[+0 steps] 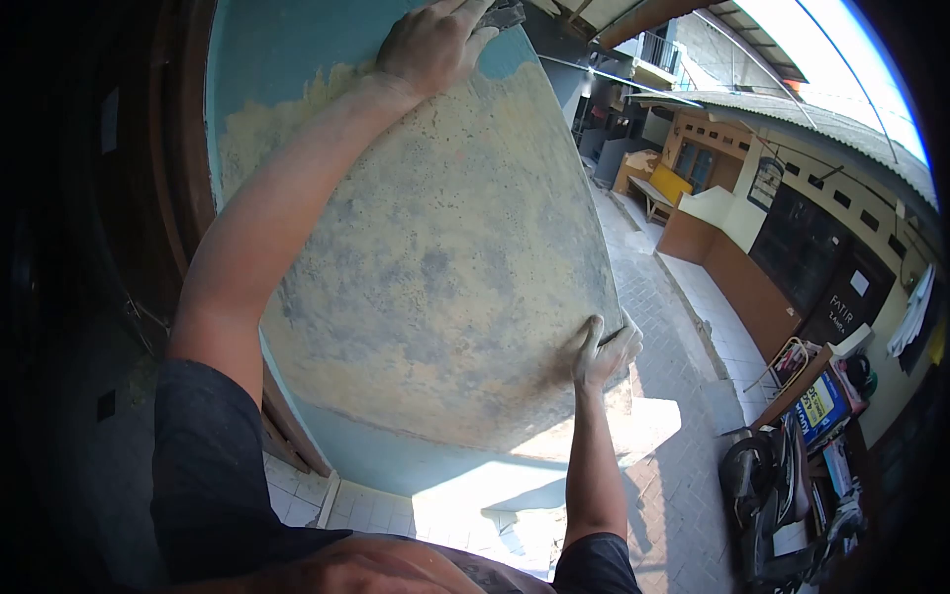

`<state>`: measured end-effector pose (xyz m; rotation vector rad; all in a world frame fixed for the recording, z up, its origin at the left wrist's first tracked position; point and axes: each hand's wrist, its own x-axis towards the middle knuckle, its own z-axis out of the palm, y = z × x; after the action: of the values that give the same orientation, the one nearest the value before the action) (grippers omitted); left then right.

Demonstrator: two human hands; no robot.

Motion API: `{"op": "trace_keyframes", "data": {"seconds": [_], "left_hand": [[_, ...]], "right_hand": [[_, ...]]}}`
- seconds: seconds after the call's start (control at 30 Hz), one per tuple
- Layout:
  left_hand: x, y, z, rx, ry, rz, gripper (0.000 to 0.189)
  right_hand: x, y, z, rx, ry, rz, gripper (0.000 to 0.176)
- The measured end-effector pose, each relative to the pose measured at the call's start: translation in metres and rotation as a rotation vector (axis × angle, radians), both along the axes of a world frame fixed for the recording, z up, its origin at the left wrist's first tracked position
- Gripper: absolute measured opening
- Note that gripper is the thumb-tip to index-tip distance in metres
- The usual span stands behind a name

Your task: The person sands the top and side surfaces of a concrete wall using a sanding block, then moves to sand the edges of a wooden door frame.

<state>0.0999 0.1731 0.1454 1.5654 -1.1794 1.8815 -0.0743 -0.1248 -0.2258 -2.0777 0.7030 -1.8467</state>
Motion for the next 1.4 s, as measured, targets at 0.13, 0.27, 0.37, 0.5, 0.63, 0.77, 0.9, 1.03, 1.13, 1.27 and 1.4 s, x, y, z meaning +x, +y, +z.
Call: {"op": "trace_keyframes", "data": {"seconds": [0.13,0.27,0.37,0.5,0.63,0.77,0.9,1.03,1.13,1.27,1.4], "left_hand": [[-0.011,0.015,0.06,-0.278,0.152,0.055,0.028],[-0.011,-0.016,-0.004,-0.089,0.123,0.007,0.031],[-0.013,0.003,0.018,0.075,0.064,-0.03,0.031],[-0.025,-0.003,0.044,-0.273,0.273,0.035,0.028],[-0.027,-0.021,-0.004,0.015,0.083,-0.062,0.025],[-0.033,-0.003,0.047,-0.171,0.277,0.08,0.024],[-0.039,-0.04,-0.006,0.002,0.21,-0.076,0.023],[-0.034,-0.016,0.042,-0.14,0.266,-0.038,0.029],[-0.027,-0.019,0.058,-0.223,0.271,0.11,0.034],[-0.035,-0.025,-0.006,-0.006,0.175,-0.059,0.033],[-0.031,-0.005,0.028,-0.186,0.171,0.025,0.034]], "right_hand": [[0.005,-0.001,0.005,-0.004,-0.025,0.011,0.057],[0.012,-0.002,-0.003,-0.037,-0.058,-0.089,0.055],[0.004,0.004,0.003,0.044,-0.036,-0.006,0.055],[0.002,0.004,-0.001,0.022,-0.051,-0.017,0.054],[0.011,0.0,0.0,-0.042,-0.09,-0.089,0.054],[0.013,0.001,0.003,-0.016,-0.102,-0.03,0.054],[0.01,0.005,-0.003,0.015,-0.092,-0.088,0.056],[0.006,-0.001,-0.005,-0.067,-0.132,-0.047,0.053],[0.011,-0.004,-0.005,-0.1,-0.158,-0.082,0.053],[0.014,-0.004,-0.006,-0.11,-0.176,-0.102,0.054],[0.01,-0.002,-0.008,-0.066,-0.134,-0.071,0.05]]}}
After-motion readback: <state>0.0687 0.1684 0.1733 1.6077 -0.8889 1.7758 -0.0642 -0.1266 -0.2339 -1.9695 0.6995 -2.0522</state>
